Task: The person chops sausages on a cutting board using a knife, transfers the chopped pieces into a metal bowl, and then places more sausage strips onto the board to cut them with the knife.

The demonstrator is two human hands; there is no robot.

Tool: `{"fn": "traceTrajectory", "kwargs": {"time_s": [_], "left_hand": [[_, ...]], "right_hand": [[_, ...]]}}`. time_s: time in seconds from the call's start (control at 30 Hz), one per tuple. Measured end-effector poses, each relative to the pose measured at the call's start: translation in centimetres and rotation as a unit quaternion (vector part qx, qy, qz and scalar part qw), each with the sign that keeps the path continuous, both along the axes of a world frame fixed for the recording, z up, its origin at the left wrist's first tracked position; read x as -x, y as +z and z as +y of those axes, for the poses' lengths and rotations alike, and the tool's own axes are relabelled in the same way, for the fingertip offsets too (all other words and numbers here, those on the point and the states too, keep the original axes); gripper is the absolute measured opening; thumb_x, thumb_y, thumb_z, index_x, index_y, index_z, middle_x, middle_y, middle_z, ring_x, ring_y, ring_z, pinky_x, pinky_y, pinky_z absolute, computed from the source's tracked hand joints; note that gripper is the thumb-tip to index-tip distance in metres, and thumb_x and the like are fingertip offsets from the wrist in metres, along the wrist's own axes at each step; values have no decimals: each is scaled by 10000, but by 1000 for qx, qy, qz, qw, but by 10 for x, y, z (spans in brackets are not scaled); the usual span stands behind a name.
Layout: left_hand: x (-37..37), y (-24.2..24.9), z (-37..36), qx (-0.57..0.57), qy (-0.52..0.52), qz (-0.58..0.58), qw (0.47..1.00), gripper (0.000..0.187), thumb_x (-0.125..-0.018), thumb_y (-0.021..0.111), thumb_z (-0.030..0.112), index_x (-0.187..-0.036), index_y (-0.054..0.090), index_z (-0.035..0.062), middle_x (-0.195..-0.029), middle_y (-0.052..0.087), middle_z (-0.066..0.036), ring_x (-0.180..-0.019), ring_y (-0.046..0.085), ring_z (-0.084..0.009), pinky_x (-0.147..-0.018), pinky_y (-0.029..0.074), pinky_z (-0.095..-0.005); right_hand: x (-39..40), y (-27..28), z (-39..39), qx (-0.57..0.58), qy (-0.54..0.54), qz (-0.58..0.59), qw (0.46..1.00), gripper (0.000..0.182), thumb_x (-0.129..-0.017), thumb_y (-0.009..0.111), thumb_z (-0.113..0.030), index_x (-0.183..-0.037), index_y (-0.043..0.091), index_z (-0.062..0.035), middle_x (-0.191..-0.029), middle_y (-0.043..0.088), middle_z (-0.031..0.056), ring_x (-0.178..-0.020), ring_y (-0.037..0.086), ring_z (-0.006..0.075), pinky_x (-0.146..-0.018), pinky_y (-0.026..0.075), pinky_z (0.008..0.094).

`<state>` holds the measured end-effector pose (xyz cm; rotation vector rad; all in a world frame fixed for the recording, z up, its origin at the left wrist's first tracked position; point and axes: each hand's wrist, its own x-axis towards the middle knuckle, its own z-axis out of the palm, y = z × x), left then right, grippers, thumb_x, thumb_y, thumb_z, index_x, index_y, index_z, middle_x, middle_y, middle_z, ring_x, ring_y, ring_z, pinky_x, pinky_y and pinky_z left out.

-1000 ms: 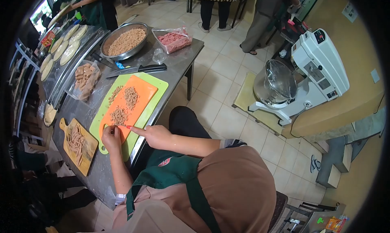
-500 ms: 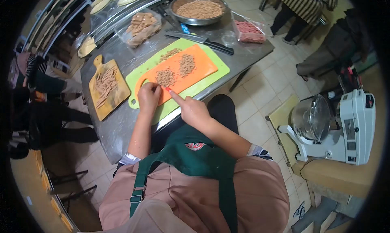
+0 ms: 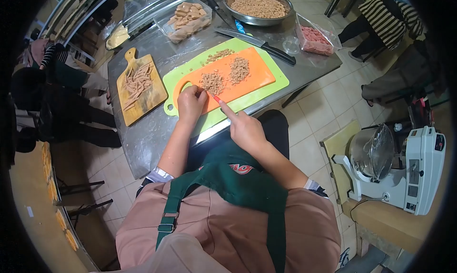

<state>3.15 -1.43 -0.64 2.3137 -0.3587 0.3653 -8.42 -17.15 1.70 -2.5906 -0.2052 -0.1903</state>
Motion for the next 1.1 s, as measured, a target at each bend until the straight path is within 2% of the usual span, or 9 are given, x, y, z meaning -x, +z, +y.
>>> {"fn": "traceTrajectory", "kwargs": {"time_s": [0.13, 0.3, 0.37, 0.5, 0.67, 0.8, 0.87, 1.07, 1.1], "left_hand": [[-1, -1, 0, 0, -1, -11, 1000, 162, -727, 635, 139, -747, 641, -22, -680, 608, -165, -605, 611, -279, -582, 480, -356], [4, 4, 4, -14, -4, -26, 1000, 145, -735, 636, 130, -758, 653, -12, -711, 603, -155, -615, 611, -270, -585, 479, -353], [7, 8, 5, 7, 5, 21, 1000, 103, -726, 632, 88, -749, 660, -8, -733, 593, -160, -666, 589, -311, -635, 476, -389], [7, 7, 6, 4, -9, 20, 1000, 106, -729, 633, 90, -765, 673, -1, -731, 598, -164, -678, 592, -311, -647, 480, -385], [7, 7, 6, -17, -16, 3, 1000, 101, -729, 626, 83, -757, 671, -3, -719, 607, -173, -687, 596, -319, -665, 485, -393], [6, 7, 5, -20, -22, -14, 999, 104, -724, 626, 88, -756, 664, -4, -714, 605, -179, -685, 597, -326, -661, 483, -402], [5, 7, 6, -1, 1, 28, 1000, 117, -722, 623, 102, -757, 649, -6, -717, 605, -188, -674, 597, -334, -652, 481, -408], [-1, 0, 5, 1, -7, 19, 1000, 138, -729, 615, 113, -695, 581, -16, -676, 582, -183, -636, 585, -334, -617, 473, -404], [-3, 0, 5, -7, -4, 14, 1000, 138, -730, 630, 117, -710, 603, -17, -675, 601, -173, -619, 604, -304, -602, 481, -372]], "right_hand": [[-10, -2, 7, 42, 2, 36, 998, 667, -785, 506, -47, -1389, 317, -256, -659, 525, 169, -568, 571, 343, -540, 489, 430], [6, 4, 1, 24, 2, 53, 998, 659, -790, 497, -47, -1389, 318, -254, -663, 528, 176, -570, 565, 352, -543, 482, 443], [14, -2, -5, 8, -1, 45, 999, 654, -791, 496, -47, -1386, 323, -253, -663, 527, 174, -572, 563, 352, -547, 481, 447], [13, 0, -10, -34, -2, 48, 998, 634, -793, 496, -50, -1376, 346, -249, -664, 521, 169, -578, 559, 353, -563, 479, 454], [-1, 5, 0, -17, -2, 20, 1000, 625, -792, 495, -54, -1370, 357, -248, -652, 518, 161, -573, 560, 348, -559, 481, 444], [-10, -4, 9, 18, 6, 16, 1000, 640, -780, 503, -52, -1370, 356, -252, -639, 516, 160, -549, 558, 348, -530, 480, 443], [-7, -7, 6, 15, 1, -6, 1000, 656, -772, 508, -53, -1375, 345, -256, -647, 523, 169, -540, 559, 351, -521, 482, 445], [9, -1, -6, 0, 8, 56, 998, 666, -794, 492, -61, -1394, 295, -272, -648, 537, 186, -560, 573, 361, -538, 489, 454], [9, -3, -7, -4, 8, 43, 999, 664, -797, 492, -62, -1396, 293, -267, -645, 537, 182, -559, 572, 361, -537, 488, 455]]}}
